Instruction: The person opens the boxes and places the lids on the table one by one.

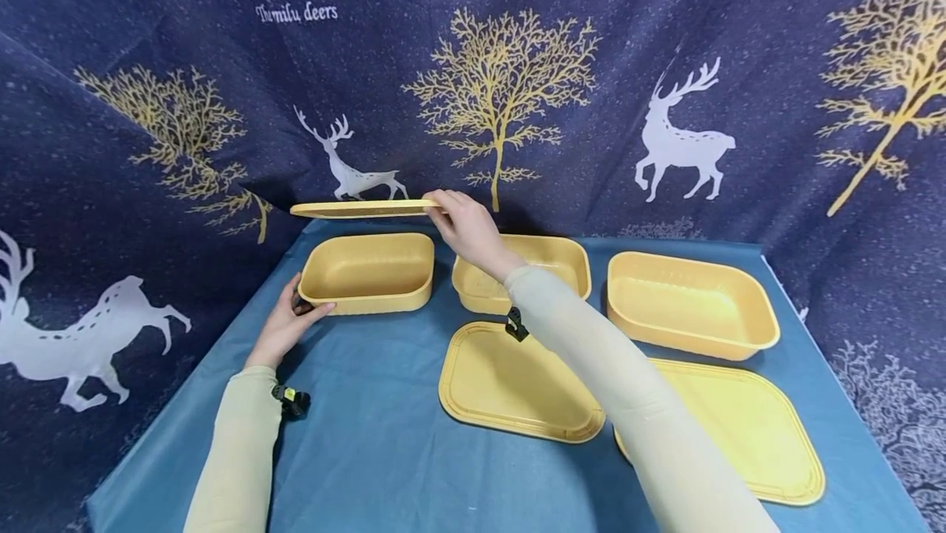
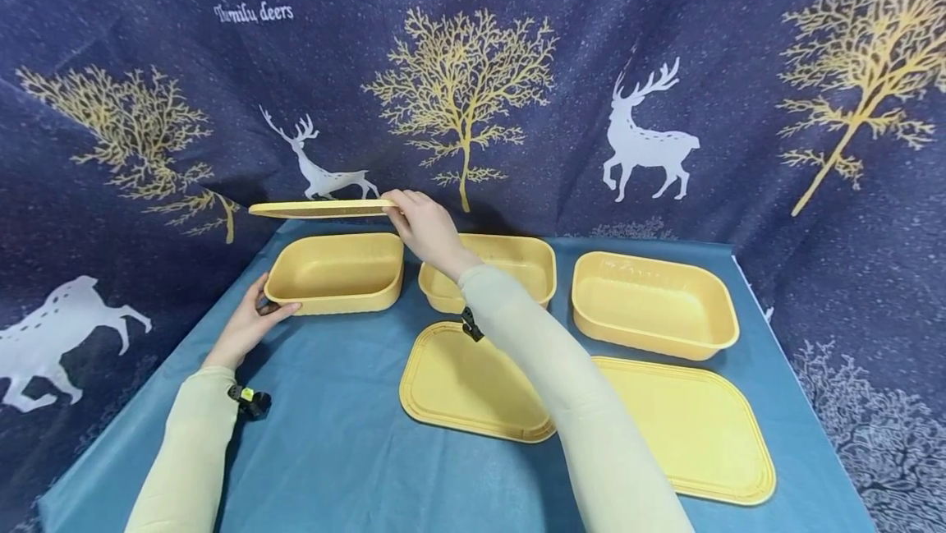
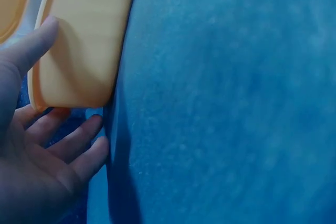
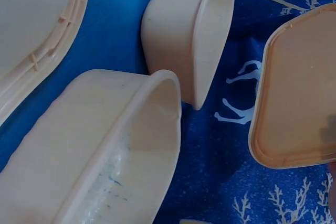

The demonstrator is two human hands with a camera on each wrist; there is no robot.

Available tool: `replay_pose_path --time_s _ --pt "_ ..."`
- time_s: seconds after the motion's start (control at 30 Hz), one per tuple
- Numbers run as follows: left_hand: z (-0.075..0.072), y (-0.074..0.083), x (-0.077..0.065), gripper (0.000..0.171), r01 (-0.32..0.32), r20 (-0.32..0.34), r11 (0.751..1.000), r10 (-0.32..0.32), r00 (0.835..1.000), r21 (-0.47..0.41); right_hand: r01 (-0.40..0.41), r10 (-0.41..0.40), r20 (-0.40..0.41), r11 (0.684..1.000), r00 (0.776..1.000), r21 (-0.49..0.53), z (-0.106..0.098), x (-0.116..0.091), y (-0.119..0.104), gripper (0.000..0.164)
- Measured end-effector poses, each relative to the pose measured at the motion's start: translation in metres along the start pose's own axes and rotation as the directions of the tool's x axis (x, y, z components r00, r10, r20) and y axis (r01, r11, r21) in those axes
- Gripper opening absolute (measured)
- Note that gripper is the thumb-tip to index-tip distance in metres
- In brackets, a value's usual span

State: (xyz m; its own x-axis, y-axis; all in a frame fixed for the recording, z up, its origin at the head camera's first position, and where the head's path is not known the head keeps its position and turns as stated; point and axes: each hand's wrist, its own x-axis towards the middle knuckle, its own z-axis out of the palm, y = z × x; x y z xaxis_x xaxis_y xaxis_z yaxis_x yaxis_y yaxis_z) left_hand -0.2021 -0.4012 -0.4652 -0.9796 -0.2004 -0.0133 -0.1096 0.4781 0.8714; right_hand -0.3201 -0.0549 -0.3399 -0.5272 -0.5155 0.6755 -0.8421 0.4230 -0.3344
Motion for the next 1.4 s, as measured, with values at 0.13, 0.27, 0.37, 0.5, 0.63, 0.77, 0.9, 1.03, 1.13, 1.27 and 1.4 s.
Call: replay_pose_path --time_s 0.13,0.27,0.37,0.5,0.63,0.77,0.9,1.03,1.13,1.27,1.4 --pt "0.004 0.000 0.004 0.107 -0.014 -0.032 0.999 0.015 0.999 0.042 -0.016 0.016 -0.017 1.000 1.000 0.002 -0.007 0.000 0.000 0.023" --pt "0.006 0.001 0.008 0.106 -0.016 -0.048 0.997 0.020 0.999 0.070 -0.033 0.033 -0.014 0.999 0.999 0.006 -0.011 -0.001 0.001 0.024" --pt "0.007 0.001 0.010 0.108 -0.010 -0.049 0.996 0.014 0.999 0.087 -0.035 0.035 -0.011 0.999 0.999 0.024 -0.015 -0.001 -0.002 0.025" --pt "0.007 0.002 0.014 0.109 -0.012 -0.057 0.992 0.020 0.998 0.125 -0.009 0.009 -0.007 0.999 1.000 0.048 -0.019 -0.001 -0.008 0.026" --pt "0.007 0.002 0.017 0.105 -0.040 -0.073 0.984 0.053 0.996 0.175 0.028 -0.027 -0.017 0.997 0.999 0.070 -0.023 -0.002 -0.014 0.025" --pt "0.008 0.005 0.021 0.105 -0.029 -0.084 0.977 0.048 0.995 0.213 0.047 -0.043 -0.037 0.994 0.998 0.100 -0.028 -0.004 -0.020 0.024" --pt "0.010 0.007 0.024 0.107 0.007 -0.097 0.972 0.016 0.995 0.234 0.063 -0.056 -0.062 0.990 0.997 0.123 -0.032 -0.006 -0.024 0.024" --pt "0.012 0.008 0.024 0.106 0.013 -0.105 0.970 0.012 0.994 0.241 0.087 -0.075 -0.090 0.987 0.993 0.136 -0.034 -0.009 -0.028 0.023" --pt "0.012 0.009 0.024 0.104 -0.010 -0.099 0.972 0.034 0.995 0.235 0.104 -0.090 -0.096 0.982 0.991 0.156 -0.035 -0.011 -0.031 0.022" --pt "0.009 0.010 0.023 0.100 -0.034 -0.079 0.970 0.055 0.995 0.240 0.135 -0.117 -0.099 0.973 0.988 0.189 -0.036 -0.015 -0.036 0.021" --pt "0.006 0.013 0.020 0.096 -0.043 -0.048 0.970 0.056 0.997 0.239 0.148 -0.129 -0.103 0.965 0.986 0.215 -0.035 -0.019 -0.040 0.020"
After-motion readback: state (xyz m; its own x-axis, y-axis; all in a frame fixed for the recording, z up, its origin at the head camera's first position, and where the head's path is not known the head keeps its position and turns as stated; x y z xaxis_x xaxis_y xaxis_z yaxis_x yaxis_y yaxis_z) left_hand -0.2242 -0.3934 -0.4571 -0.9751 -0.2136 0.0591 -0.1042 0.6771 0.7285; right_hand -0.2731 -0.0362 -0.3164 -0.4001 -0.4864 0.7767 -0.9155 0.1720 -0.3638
